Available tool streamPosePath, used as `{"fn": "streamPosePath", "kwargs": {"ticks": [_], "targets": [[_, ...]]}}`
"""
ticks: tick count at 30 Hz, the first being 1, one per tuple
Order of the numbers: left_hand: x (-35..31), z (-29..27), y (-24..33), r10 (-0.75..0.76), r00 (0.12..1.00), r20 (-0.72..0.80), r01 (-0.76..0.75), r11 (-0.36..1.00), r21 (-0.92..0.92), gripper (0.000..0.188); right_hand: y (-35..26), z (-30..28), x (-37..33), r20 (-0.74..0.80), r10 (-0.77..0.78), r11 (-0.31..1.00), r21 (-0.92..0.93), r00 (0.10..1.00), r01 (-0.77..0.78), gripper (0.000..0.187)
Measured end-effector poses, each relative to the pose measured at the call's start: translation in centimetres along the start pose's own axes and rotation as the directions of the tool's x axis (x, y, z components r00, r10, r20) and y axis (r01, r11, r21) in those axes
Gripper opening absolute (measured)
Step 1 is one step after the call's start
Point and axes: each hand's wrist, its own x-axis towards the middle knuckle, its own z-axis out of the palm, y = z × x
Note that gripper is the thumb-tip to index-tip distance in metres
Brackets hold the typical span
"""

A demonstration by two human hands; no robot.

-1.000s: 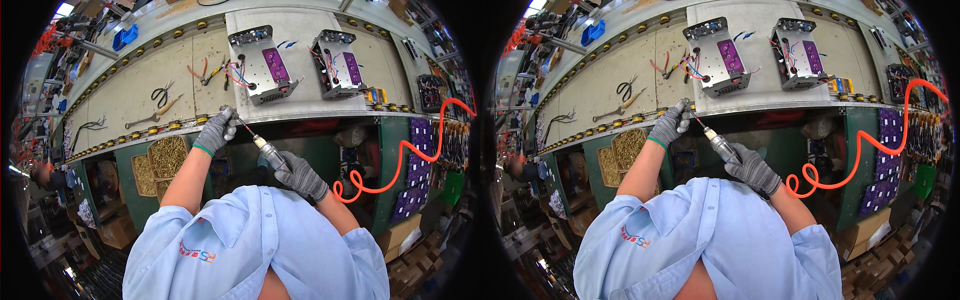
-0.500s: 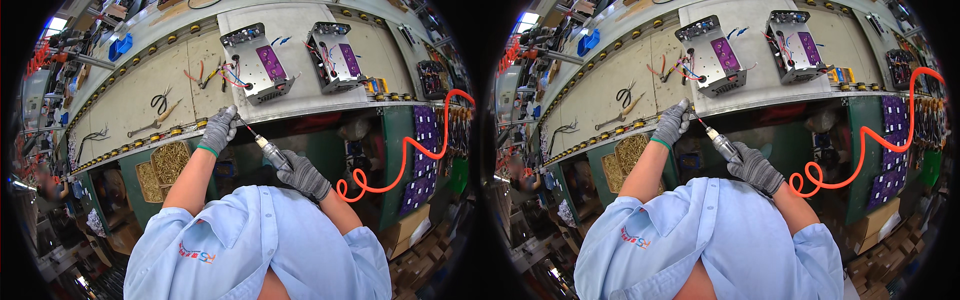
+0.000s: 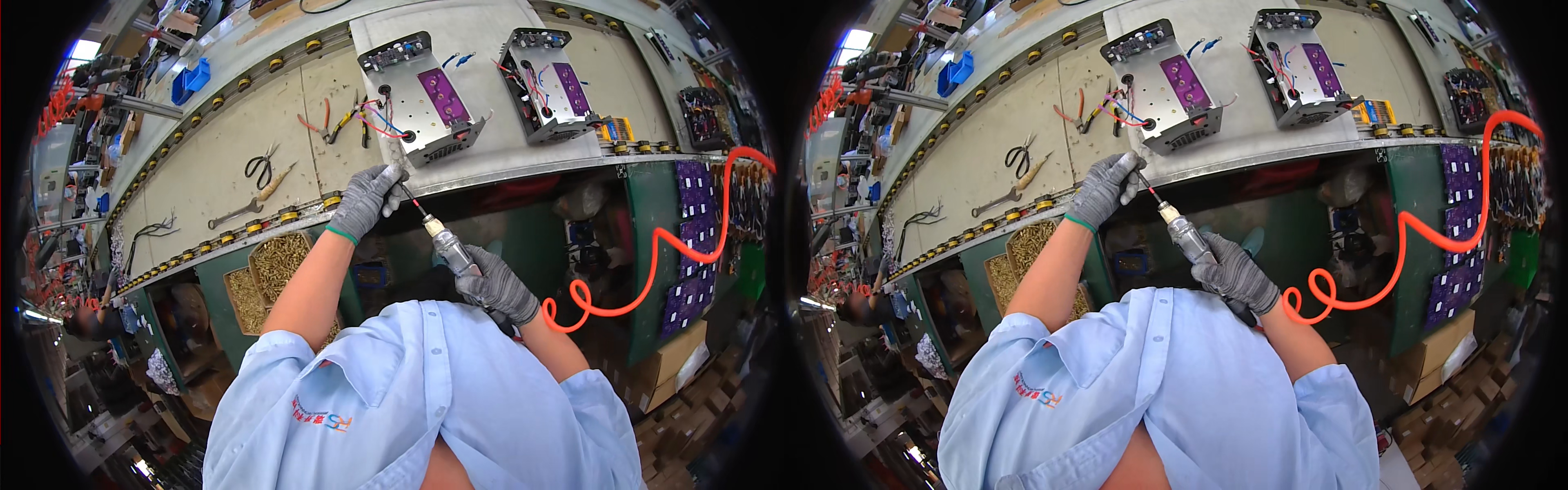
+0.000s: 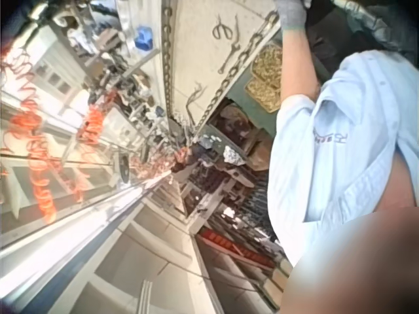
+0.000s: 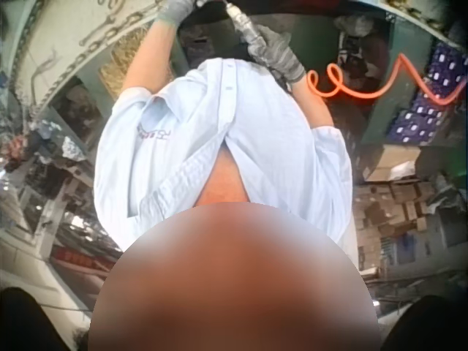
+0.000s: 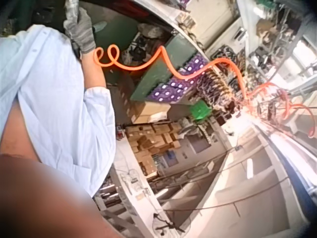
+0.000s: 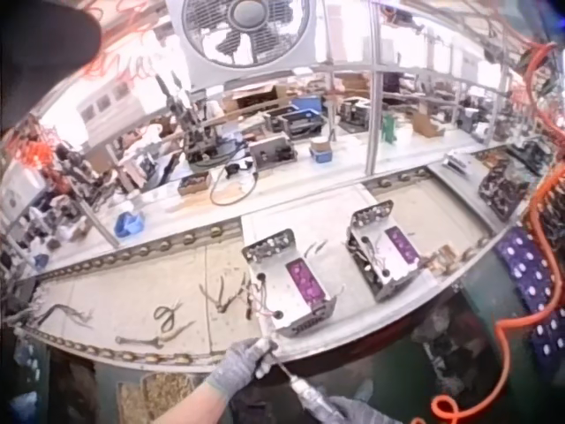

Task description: The operator is assembling internal components of a power electronics unit, including wiring and securing boards.

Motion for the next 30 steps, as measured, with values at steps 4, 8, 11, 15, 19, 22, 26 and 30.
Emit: {"fn": "streamPosePath", "kwargs": {"ticks": [4,8,11,15,19,22,26,30], "targets": [[1.4,0.9,-0.9,-0.013,1.0,-0.013,0.011,0.991,-0.134,0.035,1.3,0.4,0.6,-0.126,-0.072,0.98,-0.195,0.989,0.047,0.06],[1.4,1.4,-1.1,-0.025,1.0,-0.007,0.023,0.97,-0.241,0.031,1.9,0.3,0.6,-0.169,-0.07,0.962,-0.271,0.983,0.022,0.068],[1.1,1.3,-1.1,-0.011,1.0,-0.028,0.006,0.984,-0.181,0.032,1.2,0.1,0.4,-0.161,-0.069,0.943,-0.333,0.985,0.011,0.067],[1.1,0.6,-1.6,-0.056,0.998,-0.014,0.053,0.988,-0.143,0.033,0.6,-0.1,0.3,-0.182,-0.216,0.856,-0.508,0.959,0.096,0.064],[1.4,0.8,-2.0,-0.107,0.994,-0.012,0.1,0.958,-0.267,0.033,-0.1,0.3,0.3,-0.211,-0.148,0.862,-0.507,0.966,0.021,0.064],[1.6,0.7,-2.5,-0.091,0.995,0.035,0.097,0.888,-0.449,0.031,0.1,0.1,0.4,-0.188,-0.074,0.925,-0.38,0.979,-0.003,0.064],[1.6,-0.3,-3.8,-0.078,0.992,0.096,0.117,0.843,-0.526,0.034,-1.1,0.1,0.6,-0.199,-0.095,0.803,-0.594,0.975,-0.043,0.065],[1.3,-0.1,-3.3,-0.072,0.997,0.023,0.075,0.952,-0.297,0.032,-1.6,0.2,0.5,-0.295,0.002,0.675,-0.704,0.955,-0.219,0.064]]}}
